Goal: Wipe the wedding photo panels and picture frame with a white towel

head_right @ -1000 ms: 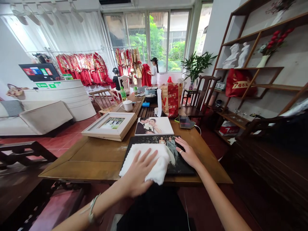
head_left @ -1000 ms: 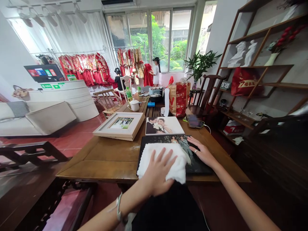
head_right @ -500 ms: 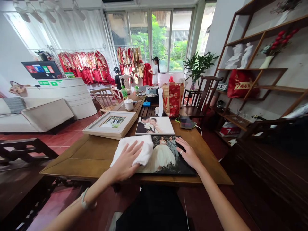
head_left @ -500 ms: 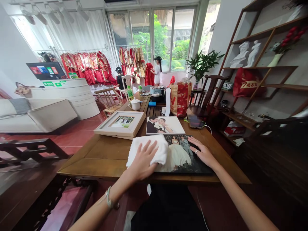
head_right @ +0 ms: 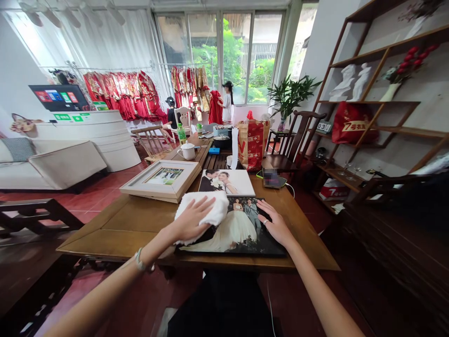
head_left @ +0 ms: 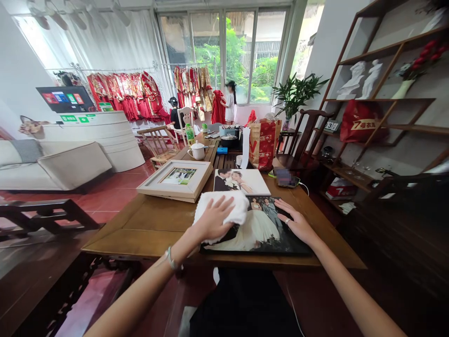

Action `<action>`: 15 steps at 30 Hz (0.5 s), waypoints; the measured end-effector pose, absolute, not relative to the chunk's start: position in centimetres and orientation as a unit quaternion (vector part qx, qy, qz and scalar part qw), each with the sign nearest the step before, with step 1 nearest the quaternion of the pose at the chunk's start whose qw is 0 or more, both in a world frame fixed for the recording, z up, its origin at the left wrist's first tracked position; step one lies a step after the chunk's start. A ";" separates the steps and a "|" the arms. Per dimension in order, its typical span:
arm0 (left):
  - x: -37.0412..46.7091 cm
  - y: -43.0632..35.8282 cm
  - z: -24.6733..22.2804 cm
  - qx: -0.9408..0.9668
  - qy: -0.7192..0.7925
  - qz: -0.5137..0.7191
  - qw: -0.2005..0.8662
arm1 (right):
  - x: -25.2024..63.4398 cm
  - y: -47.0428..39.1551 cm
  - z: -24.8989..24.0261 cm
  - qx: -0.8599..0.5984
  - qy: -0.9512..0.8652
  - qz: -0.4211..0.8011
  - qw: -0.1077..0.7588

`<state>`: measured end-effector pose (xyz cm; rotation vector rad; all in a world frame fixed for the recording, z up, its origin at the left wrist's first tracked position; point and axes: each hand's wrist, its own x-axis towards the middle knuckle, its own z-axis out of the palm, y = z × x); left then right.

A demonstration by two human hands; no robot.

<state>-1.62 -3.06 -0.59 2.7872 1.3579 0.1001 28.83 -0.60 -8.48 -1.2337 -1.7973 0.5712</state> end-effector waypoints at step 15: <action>-1.3 -12.2 -0.6 0.927 0.371 0.031 0.047 | 28.8 -0.5 -8.6 -0.493 -0.715 0.235 0.436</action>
